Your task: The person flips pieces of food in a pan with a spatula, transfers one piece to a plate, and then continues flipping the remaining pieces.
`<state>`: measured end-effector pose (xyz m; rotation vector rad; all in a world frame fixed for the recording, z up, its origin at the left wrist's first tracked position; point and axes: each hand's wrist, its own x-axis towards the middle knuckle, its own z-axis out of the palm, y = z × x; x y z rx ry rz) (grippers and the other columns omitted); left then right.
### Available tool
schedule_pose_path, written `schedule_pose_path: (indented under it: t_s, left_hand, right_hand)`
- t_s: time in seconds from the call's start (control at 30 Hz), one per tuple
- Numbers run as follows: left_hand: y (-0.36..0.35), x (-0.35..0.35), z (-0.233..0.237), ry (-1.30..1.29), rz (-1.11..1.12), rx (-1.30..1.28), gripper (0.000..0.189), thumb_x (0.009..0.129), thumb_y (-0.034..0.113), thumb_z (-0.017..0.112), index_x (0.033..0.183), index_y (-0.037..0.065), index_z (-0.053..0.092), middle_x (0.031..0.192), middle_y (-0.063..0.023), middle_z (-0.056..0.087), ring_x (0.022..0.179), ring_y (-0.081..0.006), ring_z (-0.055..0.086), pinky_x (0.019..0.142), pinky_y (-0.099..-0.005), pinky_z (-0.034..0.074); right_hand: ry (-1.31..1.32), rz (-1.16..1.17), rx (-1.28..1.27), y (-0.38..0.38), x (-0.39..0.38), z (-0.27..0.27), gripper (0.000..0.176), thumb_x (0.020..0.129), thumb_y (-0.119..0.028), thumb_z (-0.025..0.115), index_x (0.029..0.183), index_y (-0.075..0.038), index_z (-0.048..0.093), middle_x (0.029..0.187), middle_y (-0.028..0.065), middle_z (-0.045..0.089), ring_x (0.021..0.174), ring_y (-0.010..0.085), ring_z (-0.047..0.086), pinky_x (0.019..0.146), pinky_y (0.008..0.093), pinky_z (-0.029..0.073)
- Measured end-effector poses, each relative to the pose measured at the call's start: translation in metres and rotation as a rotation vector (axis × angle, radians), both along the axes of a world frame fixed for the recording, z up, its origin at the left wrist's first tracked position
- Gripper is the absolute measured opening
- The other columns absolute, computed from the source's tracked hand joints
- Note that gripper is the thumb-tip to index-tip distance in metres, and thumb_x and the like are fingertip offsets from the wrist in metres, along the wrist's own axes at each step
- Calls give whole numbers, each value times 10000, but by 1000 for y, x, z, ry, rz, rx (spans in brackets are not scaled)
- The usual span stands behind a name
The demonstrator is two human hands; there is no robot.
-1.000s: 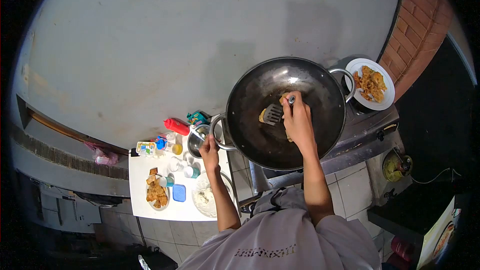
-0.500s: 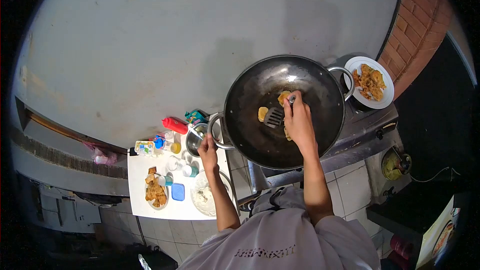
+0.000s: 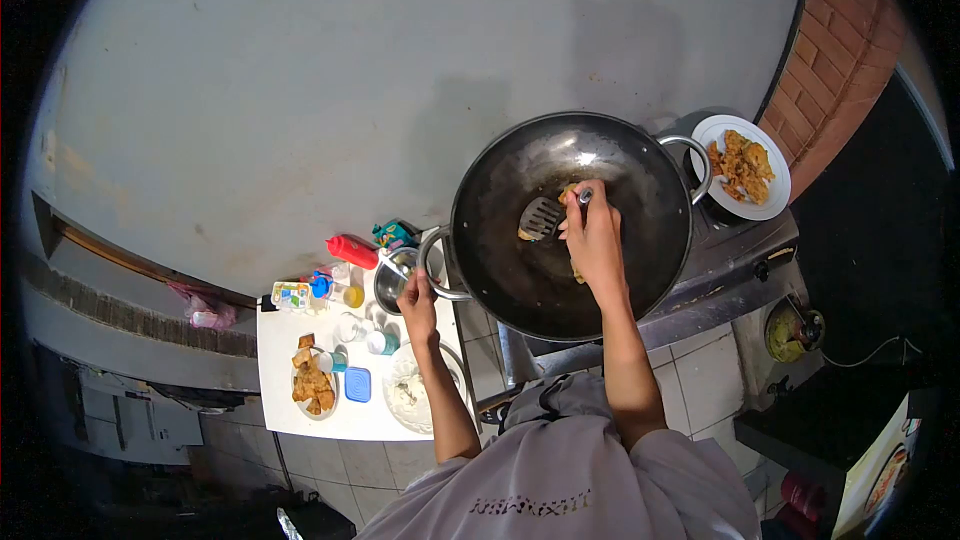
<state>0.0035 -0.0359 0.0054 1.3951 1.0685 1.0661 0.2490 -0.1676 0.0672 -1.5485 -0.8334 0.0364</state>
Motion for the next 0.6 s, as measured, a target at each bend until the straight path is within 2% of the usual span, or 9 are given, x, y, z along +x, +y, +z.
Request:
schedule_pose_path:
  t_s: [0.17,0.6]
  left_hand:
    - [0,-1,3,27,-27,10,332,933,281,505,768,9,603,582,60,379,544,-42,306,505,-211,260]
    - [-4,4,6,28,13,43,321,937,262,498,754,16,592,576,63,375,541,-42,302,504,-213,250]
  right_hand:
    - [-28,-24,-68,3,-5,-2,119,894,-61,493,934,44,455,743,152,599,531,183,603,485,288,522]
    - [-8,54,-181,-19,0,20,130,910,-87,477,961,27,440,686,156,581,534,194,608,487,298,496]
